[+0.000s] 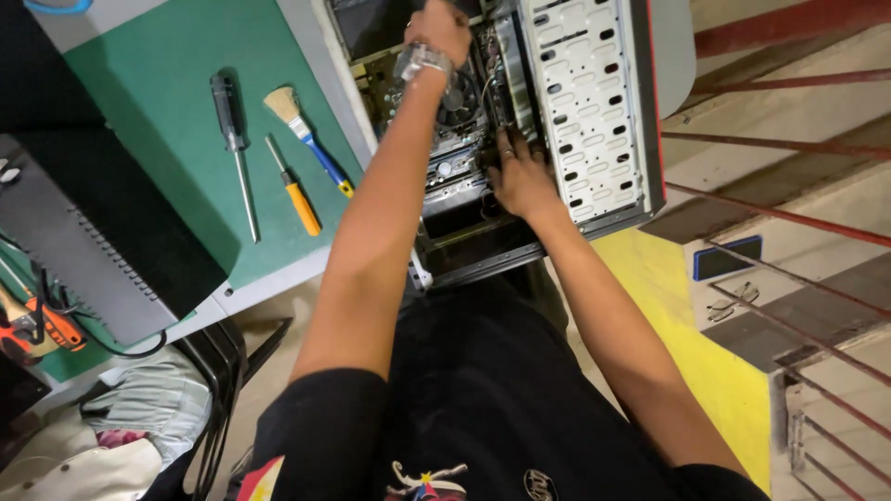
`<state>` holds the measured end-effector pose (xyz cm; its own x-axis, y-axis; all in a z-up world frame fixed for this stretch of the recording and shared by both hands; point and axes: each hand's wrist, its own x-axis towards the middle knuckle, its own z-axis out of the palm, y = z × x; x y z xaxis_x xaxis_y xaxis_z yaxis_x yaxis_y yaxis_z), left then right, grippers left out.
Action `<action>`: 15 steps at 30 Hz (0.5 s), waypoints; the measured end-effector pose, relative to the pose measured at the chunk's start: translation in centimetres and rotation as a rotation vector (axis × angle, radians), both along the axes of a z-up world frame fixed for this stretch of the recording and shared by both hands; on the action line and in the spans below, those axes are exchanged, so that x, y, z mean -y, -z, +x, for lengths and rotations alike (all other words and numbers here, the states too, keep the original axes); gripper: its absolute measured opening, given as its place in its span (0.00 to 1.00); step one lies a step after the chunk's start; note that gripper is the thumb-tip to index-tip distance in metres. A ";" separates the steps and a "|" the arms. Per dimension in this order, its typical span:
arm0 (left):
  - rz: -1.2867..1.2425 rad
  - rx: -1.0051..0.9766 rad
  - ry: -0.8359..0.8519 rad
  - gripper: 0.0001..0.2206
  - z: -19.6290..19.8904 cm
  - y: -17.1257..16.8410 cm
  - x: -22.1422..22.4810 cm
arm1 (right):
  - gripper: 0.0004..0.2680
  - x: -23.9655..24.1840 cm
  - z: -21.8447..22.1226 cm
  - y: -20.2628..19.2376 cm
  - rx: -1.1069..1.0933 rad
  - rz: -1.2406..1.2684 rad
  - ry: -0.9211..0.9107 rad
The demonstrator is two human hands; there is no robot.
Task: Removing the power supply and other internal hardware from a desktop computer chassis using a screwdriver.
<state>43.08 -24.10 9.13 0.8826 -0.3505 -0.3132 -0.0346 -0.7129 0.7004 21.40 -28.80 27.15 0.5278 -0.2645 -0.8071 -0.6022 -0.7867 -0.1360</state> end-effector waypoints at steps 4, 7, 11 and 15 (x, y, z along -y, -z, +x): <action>-0.117 0.055 0.061 0.10 1.1 6.3 0.6 | 0.28 0.0 -0.1 -0.4 -0.001 0.046 0.004; -0.126 0.077 0.055 0.08 1.1 8.2 0.3 | 0.29 0.2 -0.8 1.6 0.049 0.033 -0.044; -0.097 0.062 0.131 0.15 1.7 7.9 0.4 | 0.29 -0.2 0.5 -1.0 -0.022 0.070 -0.030; -0.099 0.107 0.149 0.18 1.7 10.5 0.9 | 0.28 -0.1 0.0 -0.4 0.018 0.071 -0.036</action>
